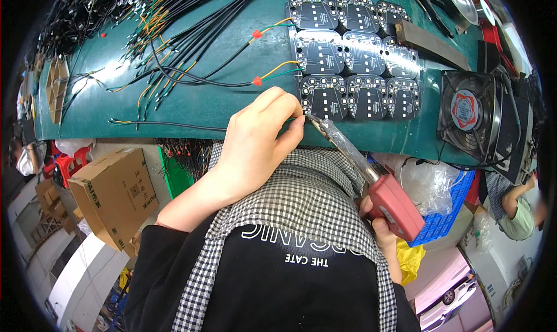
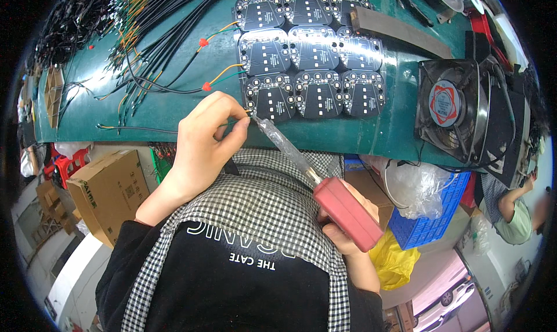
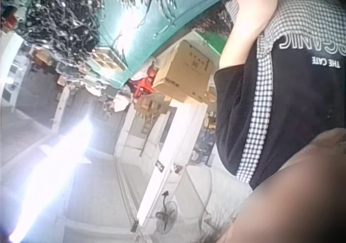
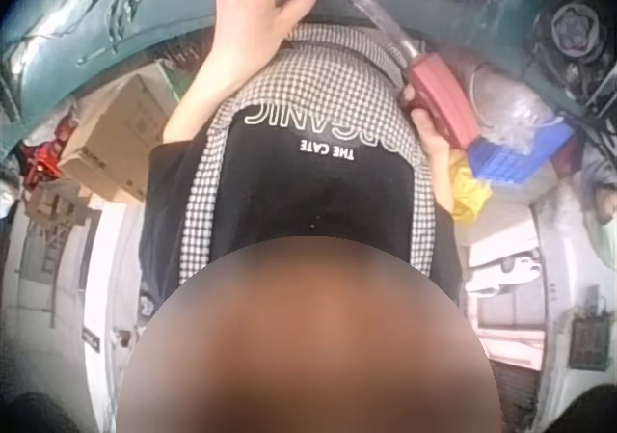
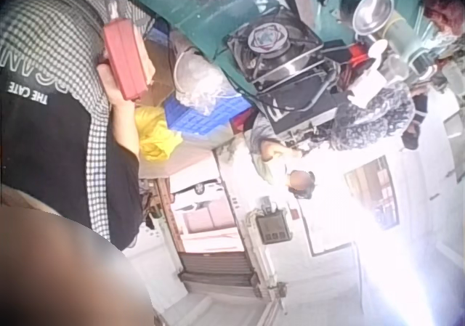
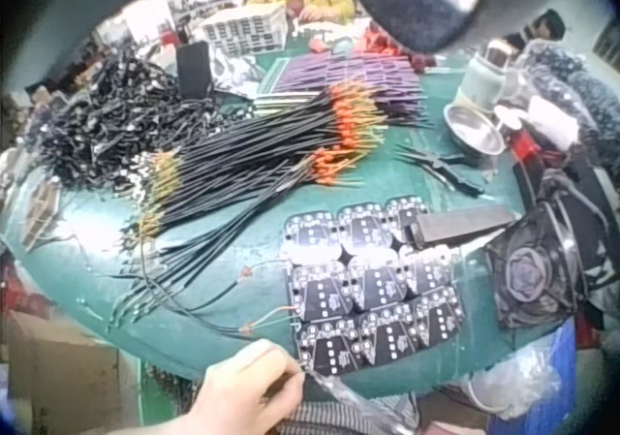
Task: The person places soldered circuit board panels into a storage crate under the workbench, then solders wires onto circuit boards on the table using a handheld soldering tool.
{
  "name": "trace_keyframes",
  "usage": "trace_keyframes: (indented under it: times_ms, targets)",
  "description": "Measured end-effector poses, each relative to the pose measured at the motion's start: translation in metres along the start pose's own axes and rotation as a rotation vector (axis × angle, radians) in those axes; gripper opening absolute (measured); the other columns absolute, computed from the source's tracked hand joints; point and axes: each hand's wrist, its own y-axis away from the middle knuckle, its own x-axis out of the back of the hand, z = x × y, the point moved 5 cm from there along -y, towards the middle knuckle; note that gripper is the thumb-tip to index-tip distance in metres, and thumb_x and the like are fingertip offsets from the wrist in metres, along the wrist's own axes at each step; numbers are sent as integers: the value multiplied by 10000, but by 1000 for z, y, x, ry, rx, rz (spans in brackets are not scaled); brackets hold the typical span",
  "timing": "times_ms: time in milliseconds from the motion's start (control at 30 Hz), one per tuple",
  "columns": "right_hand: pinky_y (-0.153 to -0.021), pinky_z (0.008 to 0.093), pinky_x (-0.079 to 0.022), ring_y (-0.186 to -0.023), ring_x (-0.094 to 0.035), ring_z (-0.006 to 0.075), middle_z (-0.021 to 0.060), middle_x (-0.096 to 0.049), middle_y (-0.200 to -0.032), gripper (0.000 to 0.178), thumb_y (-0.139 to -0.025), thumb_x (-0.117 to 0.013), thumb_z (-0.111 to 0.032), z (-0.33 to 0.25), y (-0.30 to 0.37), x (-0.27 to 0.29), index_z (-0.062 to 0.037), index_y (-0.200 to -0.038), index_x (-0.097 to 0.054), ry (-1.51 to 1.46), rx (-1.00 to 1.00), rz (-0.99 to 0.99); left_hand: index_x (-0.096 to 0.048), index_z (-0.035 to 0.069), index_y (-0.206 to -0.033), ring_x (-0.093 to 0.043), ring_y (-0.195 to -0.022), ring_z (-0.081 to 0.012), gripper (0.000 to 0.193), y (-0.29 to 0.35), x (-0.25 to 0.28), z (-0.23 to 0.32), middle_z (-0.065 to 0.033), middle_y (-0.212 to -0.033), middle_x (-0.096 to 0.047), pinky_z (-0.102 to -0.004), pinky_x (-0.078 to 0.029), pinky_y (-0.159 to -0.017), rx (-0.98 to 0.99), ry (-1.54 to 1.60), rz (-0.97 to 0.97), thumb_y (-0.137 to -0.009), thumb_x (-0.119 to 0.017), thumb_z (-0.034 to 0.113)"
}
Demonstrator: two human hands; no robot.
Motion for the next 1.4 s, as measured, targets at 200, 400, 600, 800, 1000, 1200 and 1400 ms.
trace_keyframes:
  times_ms: [200,400,600,800,1000,1200,1400]
  targets:
    - [-694,306,-549,-732,-690,205,154,-708,-952,811,-753,-822,-462,-16,-9,-5,125,-1242,-549,13,5,21,-568,44,-888,-634,-781,-285,142,0,0,3,-86,-874,-556,-387,-518,-655,-107,-78,47,-797,-676,28]
    - [-596,279,-490,-615,-612,169,190,-693,-981,954,-723,-839,-499,-37,-22,-15,172,-1282,-456,-374,-110,128,-571,50,-884,-634,-806,-263,144,0,1,2,-71,-887,-550,-387,-524,-659,-139,-103,42,-791,-679,32]
    - [-628,288,-471,-702,-599,170,174,-661,-1101,844,-773,-781,-536,-40,-21,-17,80,-1278,-502,-377,-125,81,-605,55,-861,-597,-807,-250,140,-6,16,11,-58,-902,-555,-376,-506,-632,-284,-164,75,-769,-710,43]
    - [-610,291,-461,-694,-575,174,155,-628,-1122,865,-781,-708,-645,-39,-23,-13,20,-1291,-495,-368,-116,132,-663,-8,-902,-630,-739,-208,87,-52,69,-21,-97,-829,-659,-310,-500,-667,-111,57,283,-846,-677,57]
    - [-485,265,-438,-561,-546,164,152,-588,-1031,863,-815,-660,-664,-48,-33,-9,41,-1260,-439,-309,-20,234,-702,32,-1000,-671,-868,-250,203,-158,69,-34,-108,-929,-702,-353,-517,-784,-464,-357,347,-847,-695,164]
    - [-500,270,-455,-575,-547,175,169,-582,-1056,895,-828,-662,-637,-47,-31,-3,45,-1342,-392,-327,4,272,-622,35,-906,-598,-925,-341,197,-204,48,-36,-138,-913,-600,-434,-479,-793,-307,-466,199,-823,-691,200]
    - [-589,294,-519,-686,-586,185,188,-595,-1113,878,-801,-731,-581,-44,-32,4,44,-1338,-427,-395,-2,342,-705,57,-947,-668,-760,-251,201,-191,65,-41,-99,-785,-674,-370,-509,-698,-302,-492,161,-837,-696,225]
